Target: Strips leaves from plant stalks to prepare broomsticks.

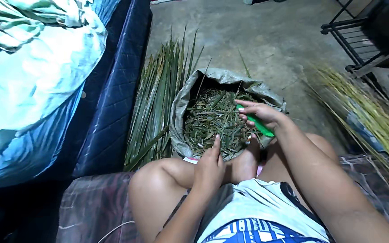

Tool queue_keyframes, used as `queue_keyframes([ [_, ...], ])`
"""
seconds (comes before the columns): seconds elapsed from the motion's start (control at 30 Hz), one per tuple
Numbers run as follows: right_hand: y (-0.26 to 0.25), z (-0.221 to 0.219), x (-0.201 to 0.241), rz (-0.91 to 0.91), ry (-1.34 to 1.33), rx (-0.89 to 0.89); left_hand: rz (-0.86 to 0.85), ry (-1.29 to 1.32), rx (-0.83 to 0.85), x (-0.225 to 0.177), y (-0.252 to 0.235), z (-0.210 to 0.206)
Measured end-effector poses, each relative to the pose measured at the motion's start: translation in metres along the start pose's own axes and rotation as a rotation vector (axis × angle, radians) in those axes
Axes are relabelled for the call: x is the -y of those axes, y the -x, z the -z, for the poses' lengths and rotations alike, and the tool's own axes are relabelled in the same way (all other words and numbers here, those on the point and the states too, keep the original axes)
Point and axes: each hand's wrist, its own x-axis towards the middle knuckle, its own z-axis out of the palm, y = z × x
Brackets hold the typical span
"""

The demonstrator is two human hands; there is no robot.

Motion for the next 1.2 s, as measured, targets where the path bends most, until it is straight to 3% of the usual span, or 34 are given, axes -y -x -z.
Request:
queue_keyframes([
  [0.17,0.003,0.022,0.011,0.101,-0.064,-0.201,-0.072,0.005,-0.027,0.004,0.011,-0.004],
  [0.3,0.000,0.034,0.017,0.241,-0.045,-0.492,-0.097,0.119,-0.032,0.014,0.012,-0.008],
  [0.37,0.006,0.025,0.012,0.257,0.000,-0.512,-0.071,0.235,-0.012,0.016,0.008,-0.005],
  [0.43,0.017,0.008,0.005,0.199,0.033,-0.341,-0.052,0.337,-0.003,0.016,0.002,-0.001],
  [0.57,0.030,-0.029,-0.009,0.063,0.082,0.274,-0.017,0.516,0.002,0.014,-0.005,0.004],
  [0.67,0.029,-0.046,-0.017,-0.014,0.064,0.411,0.012,0.635,0.022,0.014,-0.004,0.005],
  [0.9,0.021,-0.032,-0.007,-0.001,0.036,0.136,0.070,0.703,0.151,0.016,0.002,0.007],
  [1.1,0.007,-0.004,-0.010,0.251,0.090,-0.476,0.072,0.682,0.230,0.017,0.000,0.001],
  [1.2,0.021,-0.022,-0.006,0.159,0.331,-0.415,0.096,0.608,0.206,0.017,-0.003,0.004],
])
